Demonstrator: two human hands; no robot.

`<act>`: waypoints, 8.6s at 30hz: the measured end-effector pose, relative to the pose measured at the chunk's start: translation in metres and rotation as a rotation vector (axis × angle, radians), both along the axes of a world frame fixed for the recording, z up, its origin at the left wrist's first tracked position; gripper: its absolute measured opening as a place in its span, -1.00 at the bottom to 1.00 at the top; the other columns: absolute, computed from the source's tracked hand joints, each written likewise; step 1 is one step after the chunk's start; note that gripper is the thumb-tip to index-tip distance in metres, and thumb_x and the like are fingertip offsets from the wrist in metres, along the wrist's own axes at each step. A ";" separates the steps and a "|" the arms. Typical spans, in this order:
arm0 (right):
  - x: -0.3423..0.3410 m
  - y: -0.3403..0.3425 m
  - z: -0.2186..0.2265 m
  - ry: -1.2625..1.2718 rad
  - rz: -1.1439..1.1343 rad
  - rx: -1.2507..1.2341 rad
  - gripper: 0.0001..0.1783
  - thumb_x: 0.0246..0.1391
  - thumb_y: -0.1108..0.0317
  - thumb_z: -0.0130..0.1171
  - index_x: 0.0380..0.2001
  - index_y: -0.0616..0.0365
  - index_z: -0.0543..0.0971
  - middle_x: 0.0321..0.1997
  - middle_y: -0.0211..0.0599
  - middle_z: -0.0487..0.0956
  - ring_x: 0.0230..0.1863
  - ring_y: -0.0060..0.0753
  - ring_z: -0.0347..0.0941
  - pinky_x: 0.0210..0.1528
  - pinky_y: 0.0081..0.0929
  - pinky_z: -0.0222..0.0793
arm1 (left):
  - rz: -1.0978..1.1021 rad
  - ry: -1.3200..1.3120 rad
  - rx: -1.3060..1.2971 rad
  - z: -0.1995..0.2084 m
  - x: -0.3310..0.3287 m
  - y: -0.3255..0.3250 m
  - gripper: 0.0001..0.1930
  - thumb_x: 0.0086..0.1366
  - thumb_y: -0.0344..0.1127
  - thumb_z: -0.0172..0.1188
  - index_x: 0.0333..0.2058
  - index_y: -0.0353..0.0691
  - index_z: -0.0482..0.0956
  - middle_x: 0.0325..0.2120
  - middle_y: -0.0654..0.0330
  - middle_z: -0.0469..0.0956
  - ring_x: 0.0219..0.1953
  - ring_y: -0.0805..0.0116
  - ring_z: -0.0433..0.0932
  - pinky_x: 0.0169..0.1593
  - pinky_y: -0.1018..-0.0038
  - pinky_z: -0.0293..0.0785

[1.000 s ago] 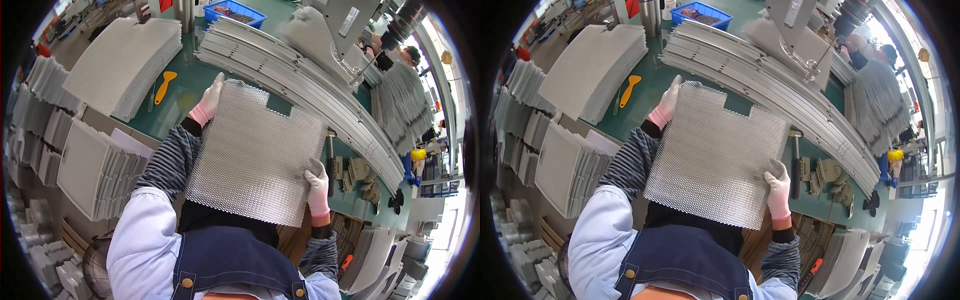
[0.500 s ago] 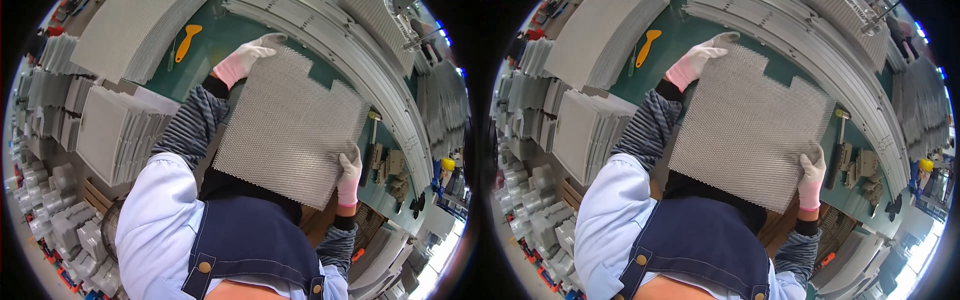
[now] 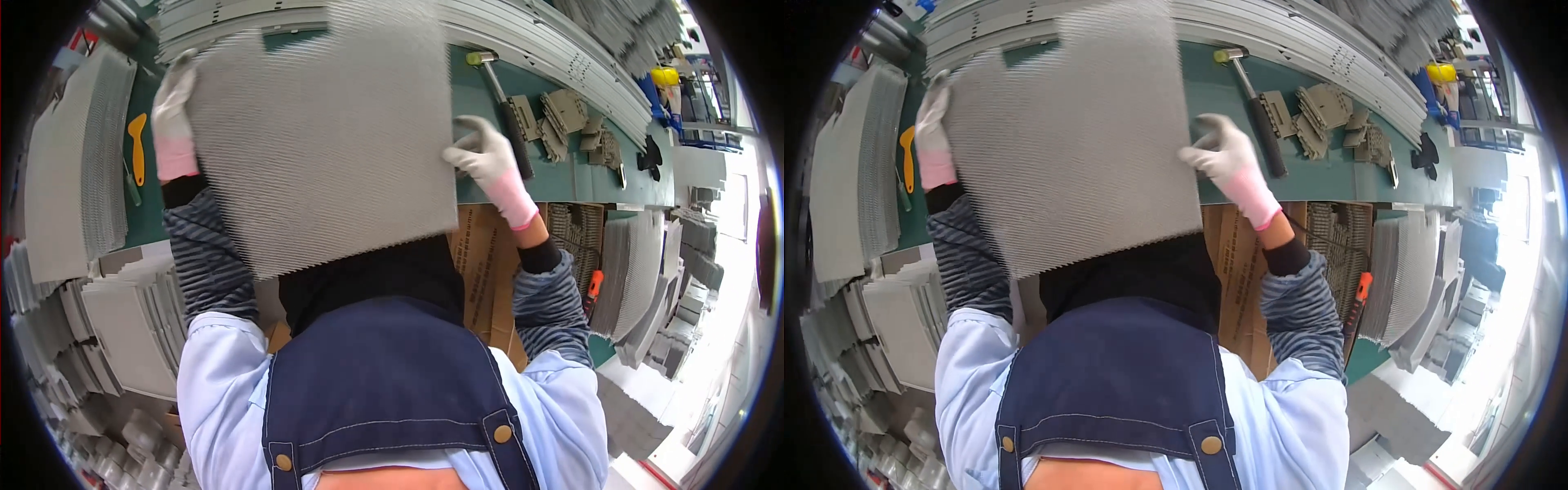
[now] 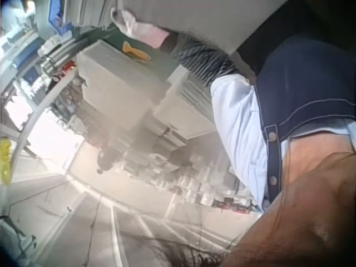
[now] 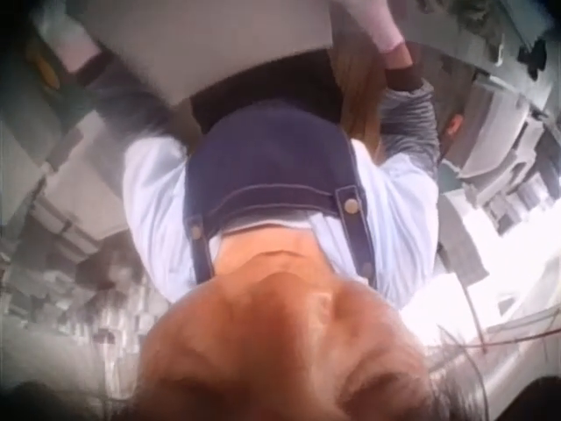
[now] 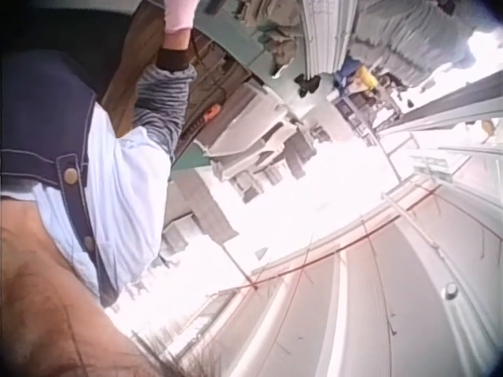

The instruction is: The recorder assembles mesh air filters by fitting mesh panels into metal frames and securing components with an electric screwdriver.

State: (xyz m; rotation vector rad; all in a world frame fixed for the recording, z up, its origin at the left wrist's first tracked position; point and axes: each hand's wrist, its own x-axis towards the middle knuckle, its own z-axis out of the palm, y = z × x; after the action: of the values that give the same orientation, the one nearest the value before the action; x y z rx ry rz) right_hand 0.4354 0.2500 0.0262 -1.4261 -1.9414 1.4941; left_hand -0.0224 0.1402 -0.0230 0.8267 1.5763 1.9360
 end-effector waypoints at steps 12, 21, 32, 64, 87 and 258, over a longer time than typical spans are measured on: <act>0.087 -0.144 -0.021 0.299 0.011 -0.244 -0.72 0.00 0.61 0.17 -0.16 0.19 0.54 -0.31 -0.48 0.58 -0.25 -0.60 0.48 -0.14 -0.53 0.43 | -0.082 0.145 -0.114 0.111 0.114 -0.068 -0.71 0.28 -0.42 0.15 -0.02 -0.28 0.54 -0.19 0.31 0.55 -0.15 0.58 0.47 -0.03 0.63 0.38; 0.066 -0.031 0.053 0.788 -0.028 -0.450 -0.62 0.07 0.51 0.13 0.00 0.30 0.50 -0.09 -0.31 0.59 -0.18 -0.51 0.53 -0.13 -0.52 0.48 | -0.333 0.271 -0.095 0.129 0.172 -0.089 -0.67 0.25 -0.39 0.19 -0.03 -0.38 0.49 -0.20 0.26 0.55 -0.16 0.55 0.48 -0.02 0.61 0.38; 0.007 -0.021 0.027 0.580 0.051 0.136 -0.82 0.11 0.46 0.26 -0.22 0.31 0.62 -0.33 -0.40 0.65 -0.32 -0.64 0.51 -0.23 -0.59 0.48 | -0.486 0.836 -0.387 0.148 0.201 -0.029 -0.70 0.04 -0.46 0.34 -0.20 -0.38 0.62 -0.14 0.04 0.64 -0.40 0.49 0.59 -0.28 0.53 0.51; 0.160 0.201 0.051 -0.545 -0.144 0.890 -0.52 0.12 0.45 0.10 0.15 -0.09 0.46 -0.23 -0.18 0.58 -0.27 -0.23 0.56 -0.15 -0.34 0.48 | -0.504 1.145 -0.407 0.045 0.221 0.014 -0.29 0.12 -0.35 0.29 0.24 -0.24 0.22 -0.47 0.10 0.60 -0.50 0.19 0.60 -0.42 0.38 0.54; -0.128 0.078 0.047 -0.178 0.644 -0.099 -0.59 0.13 0.50 0.02 0.05 0.44 0.36 -0.20 -0.17 0.56 -0.22 -0.48 0.49 -0.23 -0.53 0.48 | -0.671 1.299 -0.469 0.055 0.218 0.007 -0.39 0.23 -0.39 0.08 0.28 0.03 0.24 -0.51 0.13 0.47 -0.55 0.27 0.56 -0.51 0.34 0.52; -0.064 0.036 -0.041 -0.214 0.631 0.921 -0.14 -0.15 0.02 0.37 0.17 0.22 0.30 0.30 -0.02 0.21 0.36 0.14 0.06 0.32 0.01 0.10 | -0.232 1.373 -0.255 -0.006 0.199 0.056 -0.76 0.01 -0.51 0.12 -0.27 -0.24 0.55 -0.32 0.12 0.50 -0.21 0.10 0.48 -0.11 0.23 0.43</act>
State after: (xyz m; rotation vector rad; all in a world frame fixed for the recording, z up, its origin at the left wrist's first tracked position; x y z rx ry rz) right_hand 0.3715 0.2862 -0.0150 -0.5923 -2.8078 0.4055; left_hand 0.1762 0.1964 -0.0293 2.3305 2.1305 0.8315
